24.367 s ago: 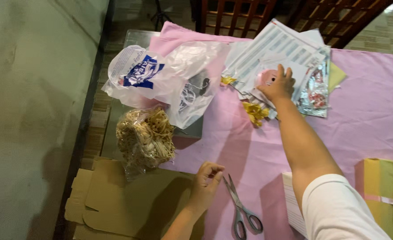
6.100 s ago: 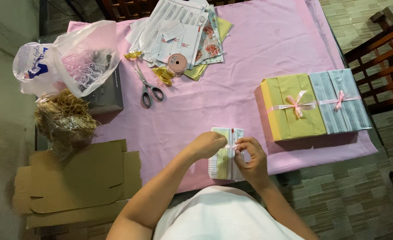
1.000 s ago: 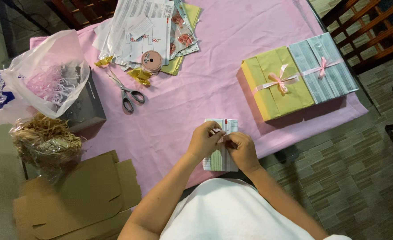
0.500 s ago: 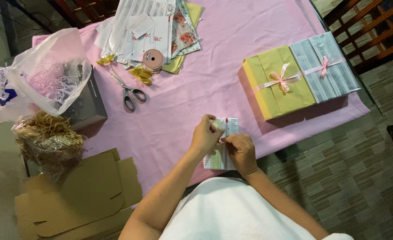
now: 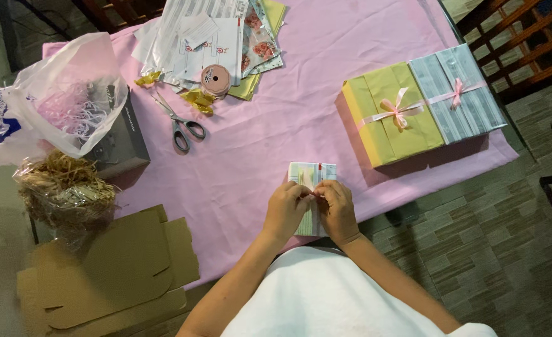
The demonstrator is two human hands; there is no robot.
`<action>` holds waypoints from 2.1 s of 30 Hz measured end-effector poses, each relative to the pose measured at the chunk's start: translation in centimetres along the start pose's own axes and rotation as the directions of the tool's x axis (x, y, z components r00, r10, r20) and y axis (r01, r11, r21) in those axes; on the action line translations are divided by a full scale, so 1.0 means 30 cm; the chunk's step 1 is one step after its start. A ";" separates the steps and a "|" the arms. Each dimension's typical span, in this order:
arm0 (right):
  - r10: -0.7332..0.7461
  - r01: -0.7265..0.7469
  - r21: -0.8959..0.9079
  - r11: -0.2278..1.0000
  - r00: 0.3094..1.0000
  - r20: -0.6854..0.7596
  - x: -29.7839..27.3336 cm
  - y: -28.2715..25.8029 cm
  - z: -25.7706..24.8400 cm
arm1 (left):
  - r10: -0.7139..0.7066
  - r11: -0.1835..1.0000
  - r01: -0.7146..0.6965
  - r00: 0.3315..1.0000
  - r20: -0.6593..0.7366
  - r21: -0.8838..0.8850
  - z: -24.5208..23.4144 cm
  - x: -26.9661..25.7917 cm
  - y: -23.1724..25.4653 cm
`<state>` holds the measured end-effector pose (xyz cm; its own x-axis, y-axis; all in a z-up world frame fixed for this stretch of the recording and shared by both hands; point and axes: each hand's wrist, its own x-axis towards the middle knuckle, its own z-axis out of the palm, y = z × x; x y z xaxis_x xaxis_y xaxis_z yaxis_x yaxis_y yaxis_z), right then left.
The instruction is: The person wraps small boxes as gifts. They apply tape around a small box, cut pink ribbon with scissors, and tie the ribbon into a bow on the box. They then place a larger black box on white wrapping paper, add floral wrapping paper, and begin cutting ribbon for the next gift.
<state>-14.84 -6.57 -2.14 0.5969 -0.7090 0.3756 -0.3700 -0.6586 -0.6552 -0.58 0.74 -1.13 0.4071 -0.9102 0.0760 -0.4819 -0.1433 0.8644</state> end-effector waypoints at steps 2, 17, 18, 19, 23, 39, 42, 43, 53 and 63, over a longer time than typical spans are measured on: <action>0.008 -0.008 0.003 1.000 1.000 0.013 0.003 -0.001 -0.001 | -0.018 1.000 0.019 1.000 0.005 -0.022 0.004 -0.006 -0.009; 0.292 -0.349 0.194 0.917 0.917 0.270 0.046 0.016 -0.019 | -0.031 1.000 0.031 0.999 -0.015 0.004 0.024 -0.011 -0.028; 0.266 -0.318 0.163 0.934 0.923 0.278 0.049 0.016 -0.027 | -0.049 0.999 0.049 0.999 -0.008 0.004 0.026 -0.008 -0.026; 0.240 -0.286 0.131 0.949 0.927 0.287 0.051 0.014 -0.031 | -0.043 0.999 0.043 0.999 0.000 0.016 0.029 -0.005 -0.025; 0.313 -0.364 0.190 0.912 0.916 0.253 0.055 -0.006 -0.027 | -0.024 0.998 0.021 0.999 0.046 0.062 0.038 0.001 -0.034; -0.161 0.154 0.082 0.985 0.984 0.082 0.043 -0.023 -0.067 | -0.167 0.979 0.135 0.960 0.224 0.154 0.004 0.048 -0.017; -0.172 0.164 0.102 0.981 0.982 0.081 0.040 -0.012 -0.067 | -0.113 0.989 0.091 0.973 0.203 0.113 -0.008 0.055 -0.012; -0.175 0.166 0.113 0.980 0.981 0.079 0.040 -0.009 -0.069 | -0.150 0.986 0.128 0.961 0.231 0.109 -0.012 0.058 -0.012; -0.229 0.216 0.145 0.966 0.970 0.079 0.040 0.001 -0.082 | -0.262 0.962 0.274 0.923 0.281 -0.005 -0.042 0.072 -0.010; -0.182 0.178 0.069 0.982 0.981 0.065 0.015 0.008 -0.092 | -0.090 0.978 0.077 0.994 0.056 0.193 0.013 0.044 -0.056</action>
<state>-16.63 -7.73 -0.32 0.6996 -0.5591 0.4449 -0.2084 -0.7553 -0.6214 0.47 -0.36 -2.67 0.4049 -0.9139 -0.0295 -0.5895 -0.2855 0.7556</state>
